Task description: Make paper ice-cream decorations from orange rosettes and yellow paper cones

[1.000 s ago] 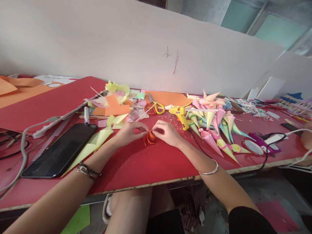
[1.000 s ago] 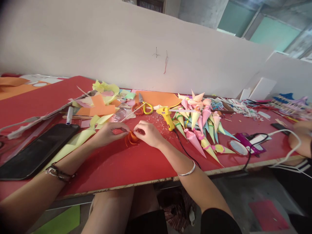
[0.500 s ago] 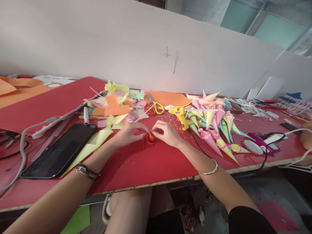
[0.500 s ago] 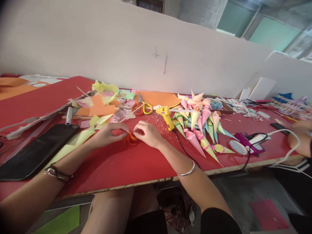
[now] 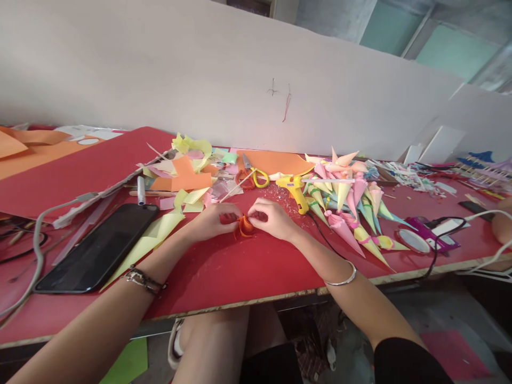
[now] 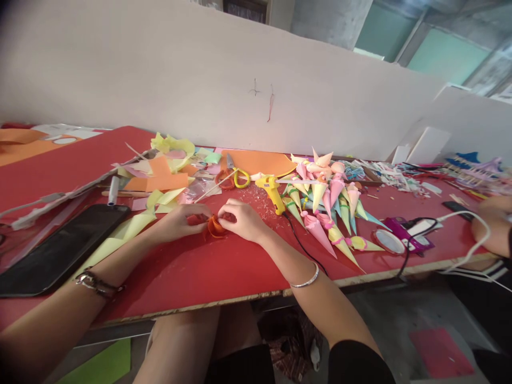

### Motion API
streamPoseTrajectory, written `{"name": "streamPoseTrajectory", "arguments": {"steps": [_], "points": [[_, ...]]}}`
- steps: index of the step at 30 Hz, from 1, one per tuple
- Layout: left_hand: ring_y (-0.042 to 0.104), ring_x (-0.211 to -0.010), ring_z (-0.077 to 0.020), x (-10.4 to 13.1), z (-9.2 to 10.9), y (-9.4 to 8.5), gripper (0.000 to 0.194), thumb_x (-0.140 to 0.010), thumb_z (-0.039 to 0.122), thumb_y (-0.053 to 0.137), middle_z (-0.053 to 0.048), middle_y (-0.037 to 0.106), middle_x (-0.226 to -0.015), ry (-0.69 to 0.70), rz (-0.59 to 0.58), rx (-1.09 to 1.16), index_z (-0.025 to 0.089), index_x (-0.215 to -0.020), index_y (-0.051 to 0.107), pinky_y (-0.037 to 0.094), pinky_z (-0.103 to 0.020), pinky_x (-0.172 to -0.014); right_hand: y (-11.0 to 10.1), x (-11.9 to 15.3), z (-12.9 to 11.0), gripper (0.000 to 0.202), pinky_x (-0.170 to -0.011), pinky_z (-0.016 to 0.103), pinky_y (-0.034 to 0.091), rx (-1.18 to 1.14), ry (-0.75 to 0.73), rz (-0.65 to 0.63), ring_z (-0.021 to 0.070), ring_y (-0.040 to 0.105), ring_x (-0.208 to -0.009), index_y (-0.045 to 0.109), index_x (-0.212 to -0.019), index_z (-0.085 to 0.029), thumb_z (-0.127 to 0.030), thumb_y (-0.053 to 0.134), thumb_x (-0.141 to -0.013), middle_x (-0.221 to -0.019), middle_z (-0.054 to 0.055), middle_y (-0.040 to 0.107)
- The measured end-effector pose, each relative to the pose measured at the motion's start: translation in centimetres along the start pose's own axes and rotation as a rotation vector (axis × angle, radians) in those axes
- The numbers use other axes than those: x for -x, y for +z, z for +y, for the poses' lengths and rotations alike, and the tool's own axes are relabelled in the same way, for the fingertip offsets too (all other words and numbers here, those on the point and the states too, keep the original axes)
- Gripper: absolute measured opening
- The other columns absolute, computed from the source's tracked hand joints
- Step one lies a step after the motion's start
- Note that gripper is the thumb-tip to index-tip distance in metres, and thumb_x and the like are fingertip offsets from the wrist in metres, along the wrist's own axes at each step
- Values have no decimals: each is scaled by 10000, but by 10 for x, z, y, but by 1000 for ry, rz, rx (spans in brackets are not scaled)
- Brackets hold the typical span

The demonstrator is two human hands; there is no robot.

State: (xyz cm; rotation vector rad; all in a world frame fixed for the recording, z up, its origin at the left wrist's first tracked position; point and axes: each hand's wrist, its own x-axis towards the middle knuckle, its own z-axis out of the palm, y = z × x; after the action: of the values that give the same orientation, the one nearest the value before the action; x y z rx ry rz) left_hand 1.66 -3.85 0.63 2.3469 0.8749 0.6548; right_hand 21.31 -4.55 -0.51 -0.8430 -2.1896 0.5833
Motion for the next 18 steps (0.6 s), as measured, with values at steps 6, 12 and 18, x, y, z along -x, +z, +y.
{"name": "streamPoseTrajectory", "arguments": {"steps": [6, 12, 18], "points": [[579, -698, -123, 0, -2, 0, 171, -762, 281, 507, -40, 645, -772, 25, 17, -45, 146, -779, 612, 455, -236, -666, 1, 1, 3, 64, -655, 235, 383, -15, 30, -29, 101, 496, -680, 601, -730, -156, -197, 556, -753, -737, -3, 505], [582, -692, -123, 0, -3, 1, 160, -769, 274, 510, -40, 647, -761, 39, 27, -54, 153, -766, 615, 459, -235, -653, 1, 1, 3, 76, -609, 220, 359, -5, 39, -39, 90, 474, -639, 592, -698, -158, -188, 559, -760, -719, -11, 489], [581, -701, -126, 0, -5, 2, 180, -782, 282, 497, -46, 646, -771, 33, 13, -46, 149, -774, 618, 459, -235, -652, 1, 1, 1, 123, -596, 217, 339, 41, 35, -50, 85, 448, -623, 551, -659, -159, -189, 534, -777, -691, -20, 457]]}}
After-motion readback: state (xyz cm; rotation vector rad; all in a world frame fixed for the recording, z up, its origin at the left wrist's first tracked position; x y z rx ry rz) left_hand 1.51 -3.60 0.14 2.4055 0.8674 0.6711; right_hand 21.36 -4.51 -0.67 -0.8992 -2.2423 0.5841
